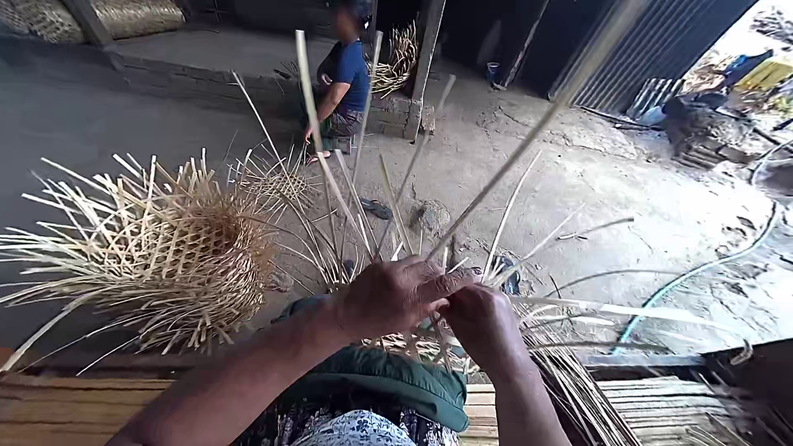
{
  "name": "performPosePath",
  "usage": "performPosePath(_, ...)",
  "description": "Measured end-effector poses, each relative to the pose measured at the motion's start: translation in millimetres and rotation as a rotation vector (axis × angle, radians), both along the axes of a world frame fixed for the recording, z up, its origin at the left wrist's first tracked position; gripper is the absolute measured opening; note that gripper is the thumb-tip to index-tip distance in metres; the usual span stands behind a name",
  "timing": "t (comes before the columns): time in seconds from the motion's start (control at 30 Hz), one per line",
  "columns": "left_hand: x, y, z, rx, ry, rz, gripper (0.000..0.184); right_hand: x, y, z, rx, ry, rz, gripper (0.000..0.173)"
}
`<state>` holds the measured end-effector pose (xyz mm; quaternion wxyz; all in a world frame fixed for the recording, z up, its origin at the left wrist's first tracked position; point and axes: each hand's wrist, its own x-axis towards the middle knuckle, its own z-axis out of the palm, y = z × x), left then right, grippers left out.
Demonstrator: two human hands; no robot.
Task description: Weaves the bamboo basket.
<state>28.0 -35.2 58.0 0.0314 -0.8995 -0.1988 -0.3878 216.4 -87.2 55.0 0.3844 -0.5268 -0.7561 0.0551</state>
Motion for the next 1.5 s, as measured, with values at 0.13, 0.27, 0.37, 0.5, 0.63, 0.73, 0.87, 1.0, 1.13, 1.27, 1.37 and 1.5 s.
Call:
performPosePath(0.13,-13,33,12,-0.03,0.193,0.106,0.04,8,0,-16,0.093,0.264,-0.074,0.018)
performPosePath(0.27,-14,25,21,-0.068,-0.044,0.161,0.036,11,0,-17,0.05,0.369,-0.147,0.022)
performPosePath(0.37,-5,5,15,-0.14,-0.103,0.193,0.038,4,2,-11,0.072,0.396,-0.189,0.03)
performPosePath(0.5,-2,0,2,-0.2,-0.121,0.252,0.037,-3,2,-17,0.03,0.402,-0.155,0.03)
performPosePath(0.63,-3,-2,2,-0.277,-0.109,0.244,0.03,-4,-10,-4,-0.008,0.005,-0.275,0.037)
performPosePath(0.73,-5,-6,7,-0.325,-0.126,0.188,0.027,-12,-21,9,0.044,-0.11,-0.325,0.023)
performPosePath(0.87,-19,-2,5,-0.506,-0.2,0.045,0.023,5,1,4,-0.28,0.418,0.054,0.019)
performPosePath(1.0,-27,9,-6,-0.622,-0.308,-0.036,0.016,19,21,-17,-0.509,0.931,0.459,0.017)
performPosePath(1.13,-25,15,-16,-0.472,-0.314,0.069,0.014,12,13,-22,-0.314,0.877,0.483,0.011)
performPosePath(1.27,-21,19,-30,-0.091,-0.133,0.236,0.023,-10,-16,-7,0.047,0.125,0.091,0.03)
performPosePath(1.37,-19,5,-22,-0.125,-0.066,0.262,0.024,-18,-24,2,0.087,-0.269,-0.193,0.038)
performPosePath(1.5,-31,2,7,-0.694,-0.175,0.115,0.031,4,-21,12,-0.02,-0.324,-0.08,0.027)
